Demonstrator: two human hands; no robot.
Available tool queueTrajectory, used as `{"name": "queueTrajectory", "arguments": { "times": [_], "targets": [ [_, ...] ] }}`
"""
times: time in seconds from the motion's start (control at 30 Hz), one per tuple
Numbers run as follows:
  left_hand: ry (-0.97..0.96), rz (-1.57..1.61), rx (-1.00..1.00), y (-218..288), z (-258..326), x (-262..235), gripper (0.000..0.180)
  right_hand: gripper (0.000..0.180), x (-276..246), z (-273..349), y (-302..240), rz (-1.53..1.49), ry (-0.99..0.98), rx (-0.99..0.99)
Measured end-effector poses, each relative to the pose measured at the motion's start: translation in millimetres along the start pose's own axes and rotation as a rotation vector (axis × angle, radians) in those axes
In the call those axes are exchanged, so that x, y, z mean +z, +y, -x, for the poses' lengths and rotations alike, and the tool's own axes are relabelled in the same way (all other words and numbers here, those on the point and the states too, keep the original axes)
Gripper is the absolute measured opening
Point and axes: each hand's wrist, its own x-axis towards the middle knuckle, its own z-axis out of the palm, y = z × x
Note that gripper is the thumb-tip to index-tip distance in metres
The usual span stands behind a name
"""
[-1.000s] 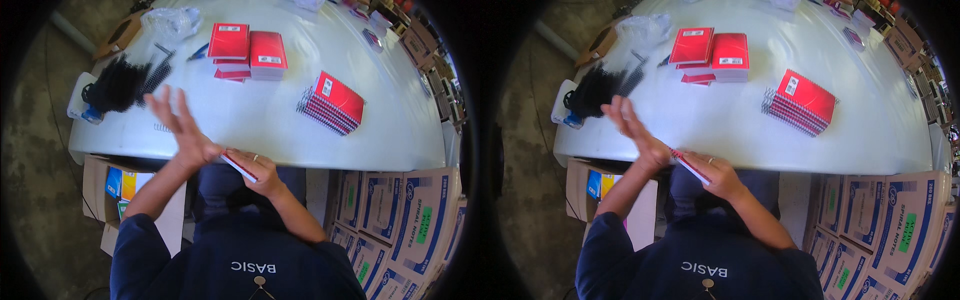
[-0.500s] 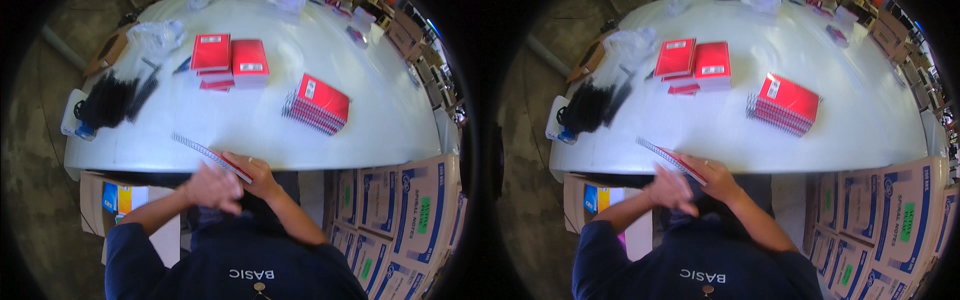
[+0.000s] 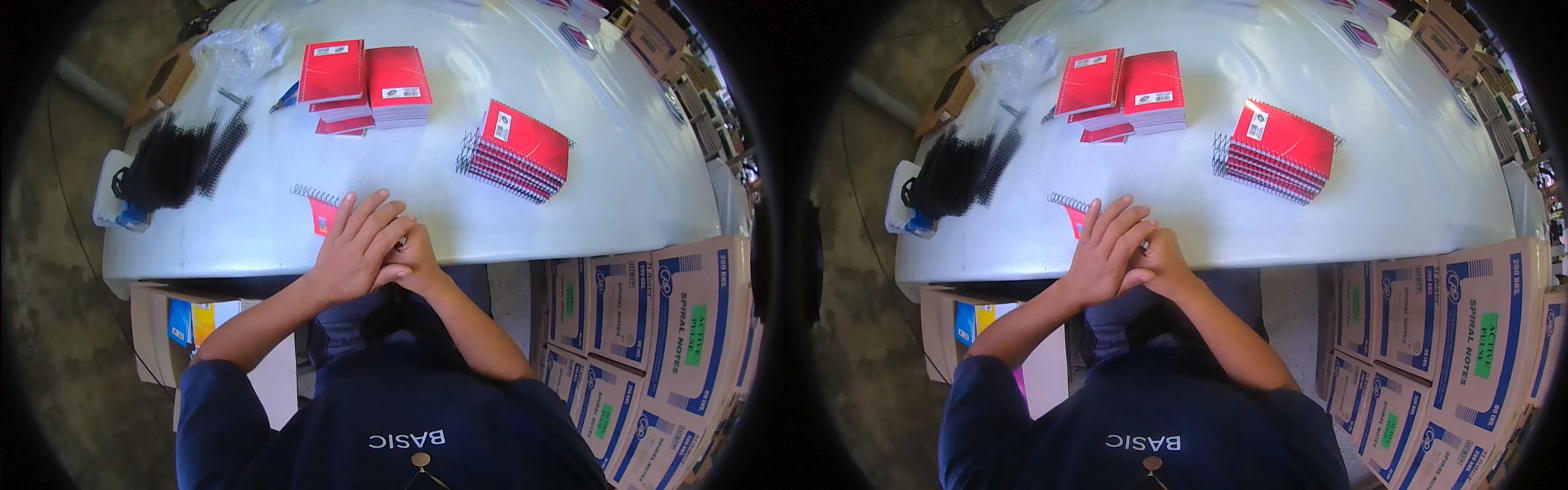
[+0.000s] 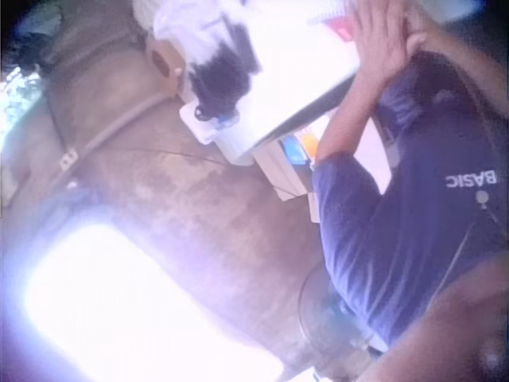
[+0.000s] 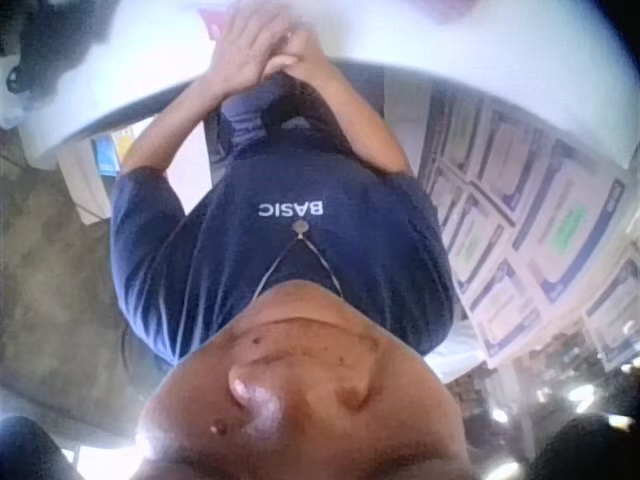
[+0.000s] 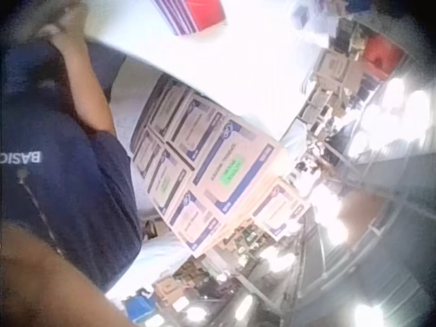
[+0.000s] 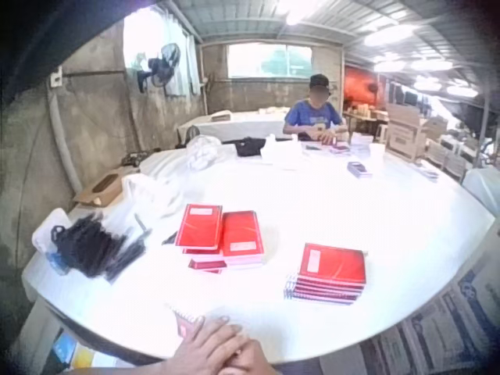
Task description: The person picks up a red notebook and a plastic spiral coil, threads the coil through the holes by hand, and adds the finished notebook to a stack.
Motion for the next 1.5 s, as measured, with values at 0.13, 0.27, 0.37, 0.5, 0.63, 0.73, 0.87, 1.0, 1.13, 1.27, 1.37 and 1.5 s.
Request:
{"name": "queueTrajectory", "arguments": {
  "times": [0.13,0.27,0.37,0.5,0.63,0.73,0.87,1.0,1.13,1.27,1.37,1.5],
  "targets": [
    [-0.104,0.082,-0.024,-12.6,-17.6,-22.4,0.031,0.018,6.4,-12.1,-3.8,-0.023,0.044,0.096],
    [-0.258,0.275,-0.106,-16.3,-33.0,-44.7,0.024,0.020,11.0,-13.5,-3.8,0.093,0.102,-0.049],
    [-0.309,0.350,-0.160,-16.3,-38.2,-52.5,0.020,0.020,10.4,-14.5,-3.3,-0.018,0.084,0.000],
    [-0.325,0.347,-0.130,-22.7,-39.7,-51.5,0.019,0.021,12.6,-14.2,0.7,-0.029,0.100,0.008],
    [-0.383,0.385,-0.065,-31.5,-47.7,-48.8,0.017,0.021,12.8,-14.5,-1.9,-0.069,0.073,0.161],
    [-0.385,0.292,-0.073,-18.6,-49.0,-56.2,0.015,0.020,14.6,-11.9,-0.2,-0.222,0.104,0.023],
    [-0.349,0.164,-0.002,-18.9,-47.3,-55.4,0.015,0.014,11.6,-14.1,-8.0,0.065,0.084,-0.040],
    [-0.310,0.124,-0.032,-19.7,-52.6,-57.4,0.016,0.010,6.0,-12.0,-16.5,0.055,0.004,0.163],
    [-0.347,0.086,-0.141,-5.0,-63.9,-62.0,0.033,0.020,-6.4,-1.7,-31.7,-0.064,0.015,0.178],
    [0.596,0.075,-0.379,9.2,-82.5,-43.1,0.082,0.040,-41.3,-1.6,-57.4,-0.297,0.549,-0.261],
    [0.496,1.245,-0.668,59.9,-123.2,-10.6,0.052,0.055,-71.1,-20.1,-85.3,-0.384,0.769,-0.362],
    [0.748,0.776,-0.314,63.7,-192.7,37.3,0.024,0.063,-132.5,-29.2,-68.6,0.228,1.169,-0.306]
  ]
}}
